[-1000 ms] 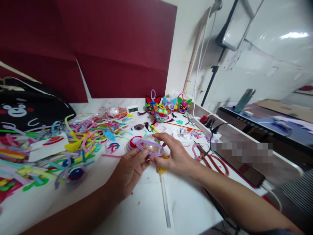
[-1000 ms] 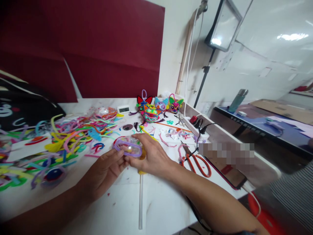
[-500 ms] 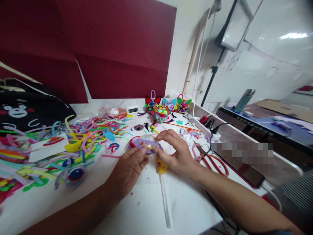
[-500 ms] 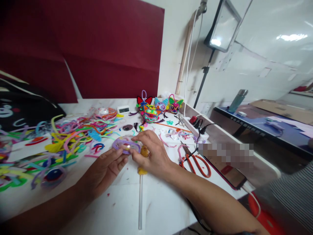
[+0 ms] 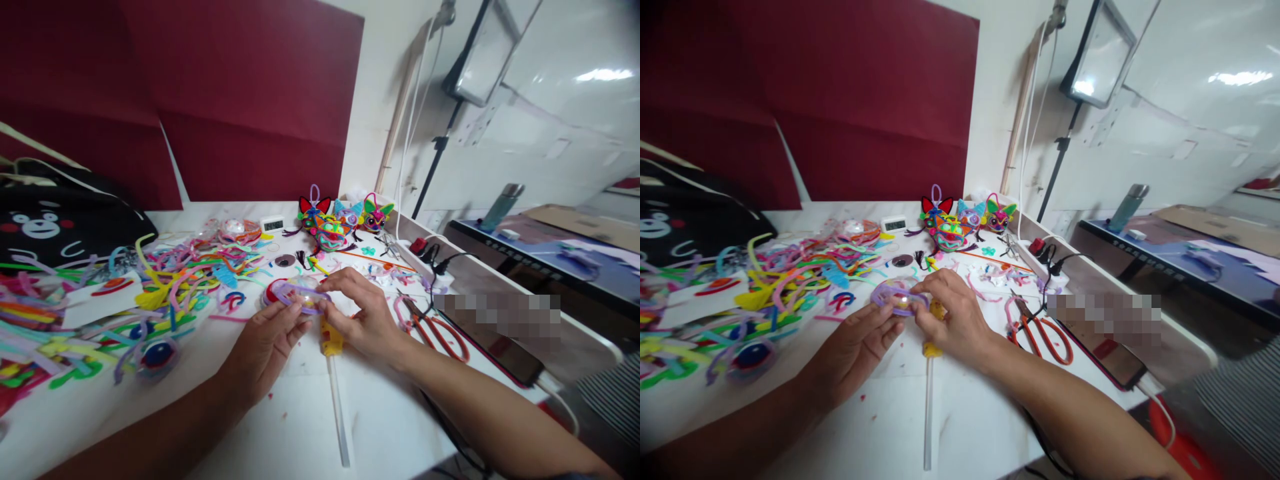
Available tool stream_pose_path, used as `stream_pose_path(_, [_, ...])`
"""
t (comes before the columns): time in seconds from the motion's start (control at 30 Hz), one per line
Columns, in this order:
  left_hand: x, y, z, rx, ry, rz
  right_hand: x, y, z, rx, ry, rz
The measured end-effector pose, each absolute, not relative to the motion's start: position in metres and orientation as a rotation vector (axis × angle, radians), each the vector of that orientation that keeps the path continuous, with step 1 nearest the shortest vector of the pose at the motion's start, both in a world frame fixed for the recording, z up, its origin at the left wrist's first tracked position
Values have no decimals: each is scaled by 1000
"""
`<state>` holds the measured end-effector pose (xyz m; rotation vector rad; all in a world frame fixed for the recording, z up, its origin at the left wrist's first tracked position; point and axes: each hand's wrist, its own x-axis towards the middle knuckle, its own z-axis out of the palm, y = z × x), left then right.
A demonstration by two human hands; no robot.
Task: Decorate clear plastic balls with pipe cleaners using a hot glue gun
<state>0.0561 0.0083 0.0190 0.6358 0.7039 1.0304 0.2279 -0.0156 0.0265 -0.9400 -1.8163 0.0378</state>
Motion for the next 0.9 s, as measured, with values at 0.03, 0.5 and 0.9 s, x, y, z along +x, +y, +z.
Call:
stream_pose_path(0.03, [56,8,19,634,703,1030,228,-16,27,-943,-1816,33])
stream_pose_path(0.5, [56,6,16,657,669,1011,228,-16,24,-940,-1816,4])
stream_pose_path(0.9, [56,6,12,645,670,1013,227,-15,21,-896,-1825,39])
